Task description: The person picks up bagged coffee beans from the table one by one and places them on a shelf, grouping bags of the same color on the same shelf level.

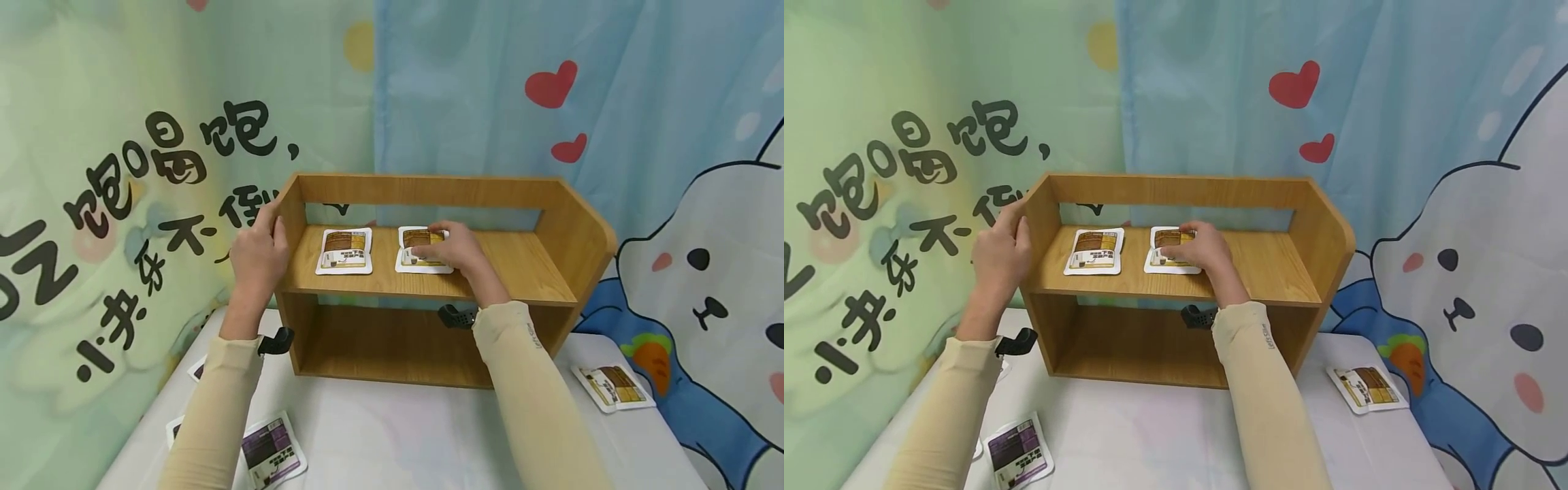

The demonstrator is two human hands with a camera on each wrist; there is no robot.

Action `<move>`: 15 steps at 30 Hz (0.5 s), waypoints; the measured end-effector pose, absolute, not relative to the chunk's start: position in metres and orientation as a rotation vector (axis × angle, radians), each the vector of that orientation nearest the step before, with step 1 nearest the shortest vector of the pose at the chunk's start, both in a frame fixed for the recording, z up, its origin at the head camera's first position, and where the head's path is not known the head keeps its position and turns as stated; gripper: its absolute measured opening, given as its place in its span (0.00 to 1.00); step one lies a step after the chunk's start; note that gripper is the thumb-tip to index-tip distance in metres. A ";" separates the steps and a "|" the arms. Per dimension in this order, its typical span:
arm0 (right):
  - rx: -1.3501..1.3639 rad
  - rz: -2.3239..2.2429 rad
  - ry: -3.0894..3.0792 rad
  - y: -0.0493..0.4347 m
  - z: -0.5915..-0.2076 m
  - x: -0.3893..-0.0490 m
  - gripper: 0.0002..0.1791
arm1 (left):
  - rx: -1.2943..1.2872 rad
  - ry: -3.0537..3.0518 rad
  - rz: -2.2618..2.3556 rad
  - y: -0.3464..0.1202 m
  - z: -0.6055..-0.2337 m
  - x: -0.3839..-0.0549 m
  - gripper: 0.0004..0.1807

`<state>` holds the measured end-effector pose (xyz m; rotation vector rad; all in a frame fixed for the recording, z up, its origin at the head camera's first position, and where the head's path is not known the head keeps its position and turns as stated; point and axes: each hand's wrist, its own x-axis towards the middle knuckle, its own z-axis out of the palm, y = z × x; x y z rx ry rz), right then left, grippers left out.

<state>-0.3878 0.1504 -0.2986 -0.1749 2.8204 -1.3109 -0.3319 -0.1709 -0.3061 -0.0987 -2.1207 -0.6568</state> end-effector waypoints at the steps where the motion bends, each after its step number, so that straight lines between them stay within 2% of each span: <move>1: -0.170 -1.306 2.825 0.151 -0.299 -0.387 0.41 | -0.102 -2.119 -0.657 -0.171 -0.307 -0.332 0.18; 15: -0.158 -1.332 2.887 0.151 -0.301 -0.382 0.40 | -0.117 -2.094 -0.657 -0.170 -0.307 -0.331 0.18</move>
